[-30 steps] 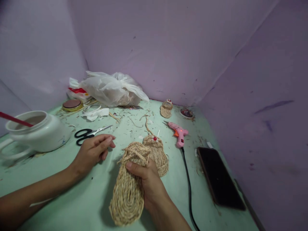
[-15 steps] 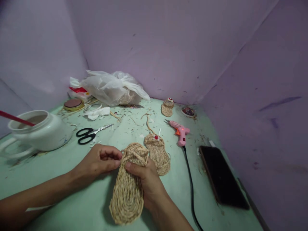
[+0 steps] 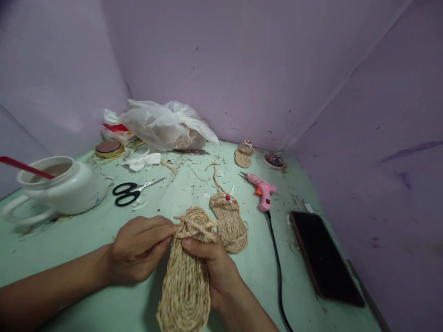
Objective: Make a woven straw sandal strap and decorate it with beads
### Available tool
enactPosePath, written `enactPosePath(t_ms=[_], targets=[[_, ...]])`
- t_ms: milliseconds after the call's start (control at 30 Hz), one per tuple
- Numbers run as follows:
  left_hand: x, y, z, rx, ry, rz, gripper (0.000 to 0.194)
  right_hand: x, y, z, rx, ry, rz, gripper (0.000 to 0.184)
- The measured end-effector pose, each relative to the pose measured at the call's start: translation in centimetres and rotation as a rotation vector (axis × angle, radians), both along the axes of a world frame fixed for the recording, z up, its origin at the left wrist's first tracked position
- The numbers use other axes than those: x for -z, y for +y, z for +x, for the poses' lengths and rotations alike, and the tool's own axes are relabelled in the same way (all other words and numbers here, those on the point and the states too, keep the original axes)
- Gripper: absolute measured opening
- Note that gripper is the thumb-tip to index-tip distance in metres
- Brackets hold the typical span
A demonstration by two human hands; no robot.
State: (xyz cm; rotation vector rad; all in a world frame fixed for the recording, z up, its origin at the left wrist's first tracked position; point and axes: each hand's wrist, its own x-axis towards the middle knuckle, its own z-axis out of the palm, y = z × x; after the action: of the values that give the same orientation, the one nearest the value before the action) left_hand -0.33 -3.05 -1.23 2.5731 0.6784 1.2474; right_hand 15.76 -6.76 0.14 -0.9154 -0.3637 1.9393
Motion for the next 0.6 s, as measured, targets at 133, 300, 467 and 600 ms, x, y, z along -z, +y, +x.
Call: enactPosePath(t_ms=[133, 300, 467, 600], targets=[[0.6, 0.0, -0.5, -0.061, 0.04, 0.21, 0.038, -0.1, -0.1, 0.0, -0.032, 0.038, -0.048, 0.03], [0.6, 0.1, -0.2, -0.041, 0.028, 0.174, 0.036, 0.1, -0.2, -0.2, 0.033, -0.018, 0.0, 0.033], [-0.2, -0.6, 1.2, -0.104, -0.105, -0.371, 0.025, 0.6, -0.1, -0.7, 0.222, -0.133, 0.118, 0.035], [-0.3, -0.9, 1.3, -0.12, -0.168, -0.631, 0.026, 0.7, -0.1, -0.8, 0.236, -0.135, 0.115, 0.037]])
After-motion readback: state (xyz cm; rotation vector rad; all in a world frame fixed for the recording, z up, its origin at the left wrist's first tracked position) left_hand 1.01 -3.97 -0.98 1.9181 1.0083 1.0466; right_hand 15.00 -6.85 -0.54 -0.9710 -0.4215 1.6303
